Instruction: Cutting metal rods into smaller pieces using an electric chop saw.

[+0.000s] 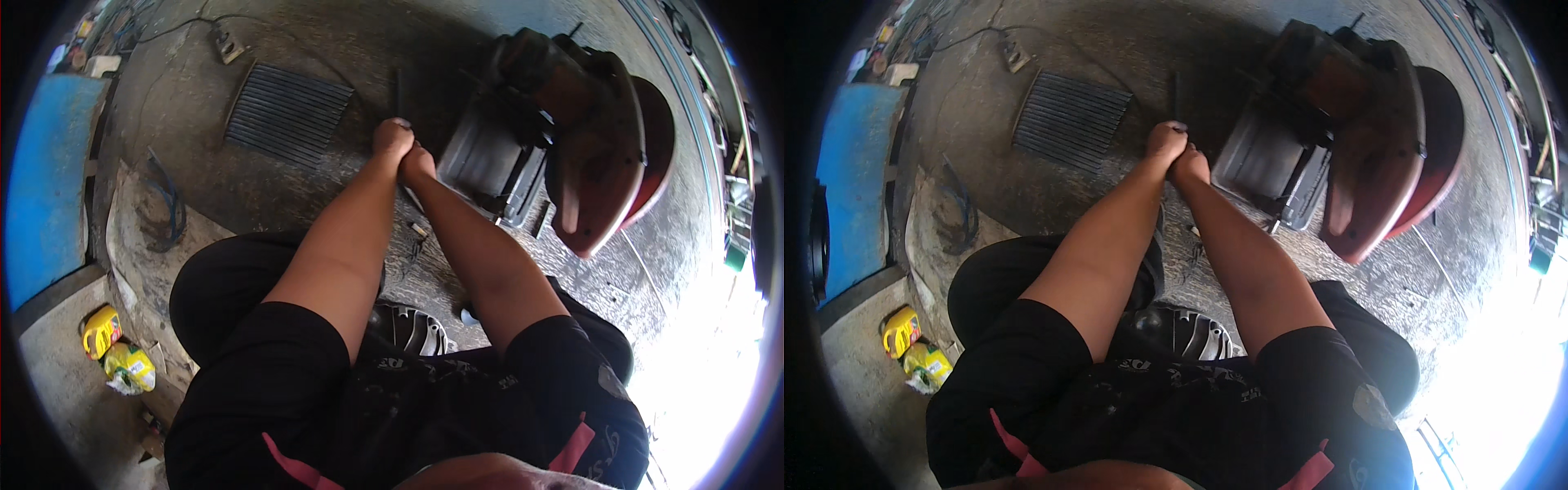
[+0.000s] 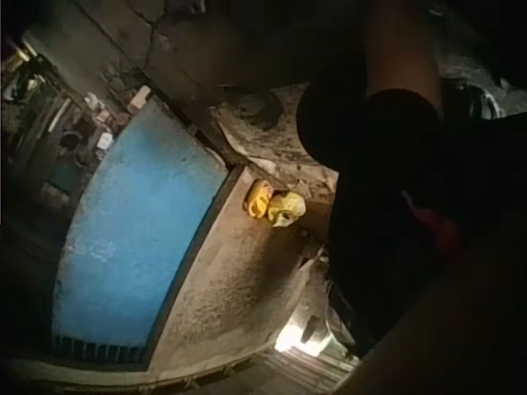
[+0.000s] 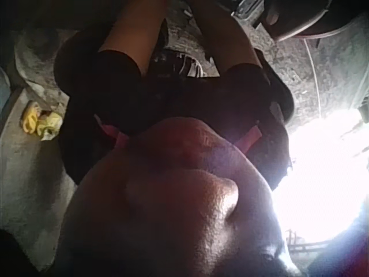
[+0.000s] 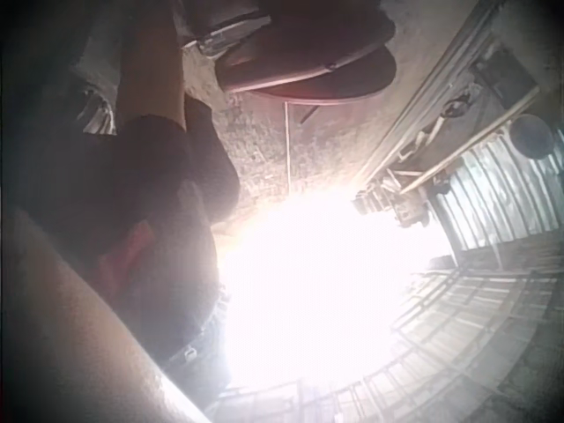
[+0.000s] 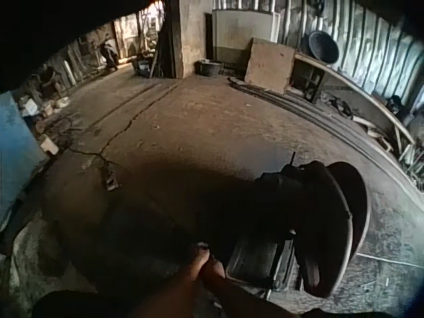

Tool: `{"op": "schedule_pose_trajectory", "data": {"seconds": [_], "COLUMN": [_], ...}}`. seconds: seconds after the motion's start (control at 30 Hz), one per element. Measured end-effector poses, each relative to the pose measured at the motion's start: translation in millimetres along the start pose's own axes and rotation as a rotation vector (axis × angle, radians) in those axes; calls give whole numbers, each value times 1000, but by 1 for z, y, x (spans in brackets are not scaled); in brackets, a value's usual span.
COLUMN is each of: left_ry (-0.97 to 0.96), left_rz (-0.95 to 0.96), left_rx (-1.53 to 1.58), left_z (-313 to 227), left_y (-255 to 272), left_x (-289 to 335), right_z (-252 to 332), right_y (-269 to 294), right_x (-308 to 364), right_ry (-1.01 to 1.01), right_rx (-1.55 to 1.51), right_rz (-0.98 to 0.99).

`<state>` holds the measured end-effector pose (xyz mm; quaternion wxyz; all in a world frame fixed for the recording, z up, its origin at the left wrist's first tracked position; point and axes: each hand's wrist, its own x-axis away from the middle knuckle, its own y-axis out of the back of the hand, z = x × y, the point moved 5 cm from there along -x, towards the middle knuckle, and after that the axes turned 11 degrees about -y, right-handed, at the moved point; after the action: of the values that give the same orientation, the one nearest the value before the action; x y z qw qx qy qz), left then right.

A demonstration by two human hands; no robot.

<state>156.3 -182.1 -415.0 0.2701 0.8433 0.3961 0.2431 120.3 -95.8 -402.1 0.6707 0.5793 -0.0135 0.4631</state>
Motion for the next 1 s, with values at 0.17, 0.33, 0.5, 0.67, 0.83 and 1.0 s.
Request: {"op": "schedule_pose_trajectory", "data": {"seconds": [0.17,0.33,0.5,0.67,0.83,1.0], "left_ry": [7,-29,112,140,82,285], "left_rz": [46,314,287,424,260,163], "left_rx": [-19,-355,-341,-287,-407,68], "left_z": [-12,-15,-33,-47,-39,-18], "left_y": [-5,-24,-27,-20,-20,-63], "left_x": [0,12,29,31,24,61], "right_z": [-5,-4,-20,-80,-102,-104], "right_y": [56,134,230,293,329,325], "right_x": [62,144,244,304,312,298], "right_ry": [-63,31,401,141,285,362], "right_rx": [-332,-335,-340,-509,-403,-345], "right_rz": [-64,-64,-33,-170,-658,-619]}}
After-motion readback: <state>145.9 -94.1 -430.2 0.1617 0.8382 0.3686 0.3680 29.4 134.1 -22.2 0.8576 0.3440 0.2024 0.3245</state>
